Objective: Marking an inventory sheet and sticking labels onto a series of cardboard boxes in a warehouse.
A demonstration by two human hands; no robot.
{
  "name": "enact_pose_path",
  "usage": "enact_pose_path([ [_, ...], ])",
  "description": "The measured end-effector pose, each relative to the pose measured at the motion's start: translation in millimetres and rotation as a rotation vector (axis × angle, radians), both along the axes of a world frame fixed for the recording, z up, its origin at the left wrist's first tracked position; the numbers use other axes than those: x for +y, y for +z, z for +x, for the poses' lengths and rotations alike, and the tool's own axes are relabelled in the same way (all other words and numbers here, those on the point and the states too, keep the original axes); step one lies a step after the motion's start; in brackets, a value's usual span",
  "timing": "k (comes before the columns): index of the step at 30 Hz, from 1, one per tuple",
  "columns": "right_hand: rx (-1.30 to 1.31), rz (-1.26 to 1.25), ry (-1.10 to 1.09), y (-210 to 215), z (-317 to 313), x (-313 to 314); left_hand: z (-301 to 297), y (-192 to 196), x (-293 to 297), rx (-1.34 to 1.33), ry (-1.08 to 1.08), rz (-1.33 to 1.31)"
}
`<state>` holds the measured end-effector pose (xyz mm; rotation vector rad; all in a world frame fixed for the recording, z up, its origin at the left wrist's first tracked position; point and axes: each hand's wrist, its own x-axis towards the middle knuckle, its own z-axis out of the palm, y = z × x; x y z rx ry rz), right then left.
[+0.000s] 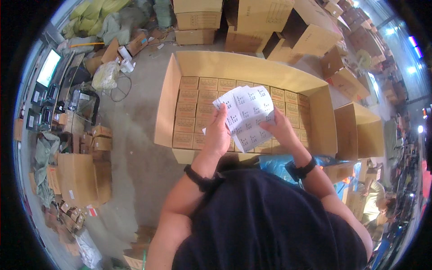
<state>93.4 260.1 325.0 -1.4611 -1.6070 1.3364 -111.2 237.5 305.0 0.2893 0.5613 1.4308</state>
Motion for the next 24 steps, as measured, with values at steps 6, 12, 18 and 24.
enact_pose_path([
  [6,0.004,0.027,0.056,3.6,-2.9,-0.7,0.3,-6.2,-1.4,0.227,0.012,0.082],
  [12,-0.226,0.112,0.077,-1.0,-2.8,6.2,1.0,3.8,-4.8,0.171,0.022,0.047],
  [18,-0.231,0.188,0.067,-8.2,-16.9,4.6,2.1,16.3,-8.4,0.196,0.002,0.124],
  [24,-0.469,0.370,0.185,7.4,-34.7,1.8,-1.1,8.5,-12.6,0.334,0.078,0.115],
])
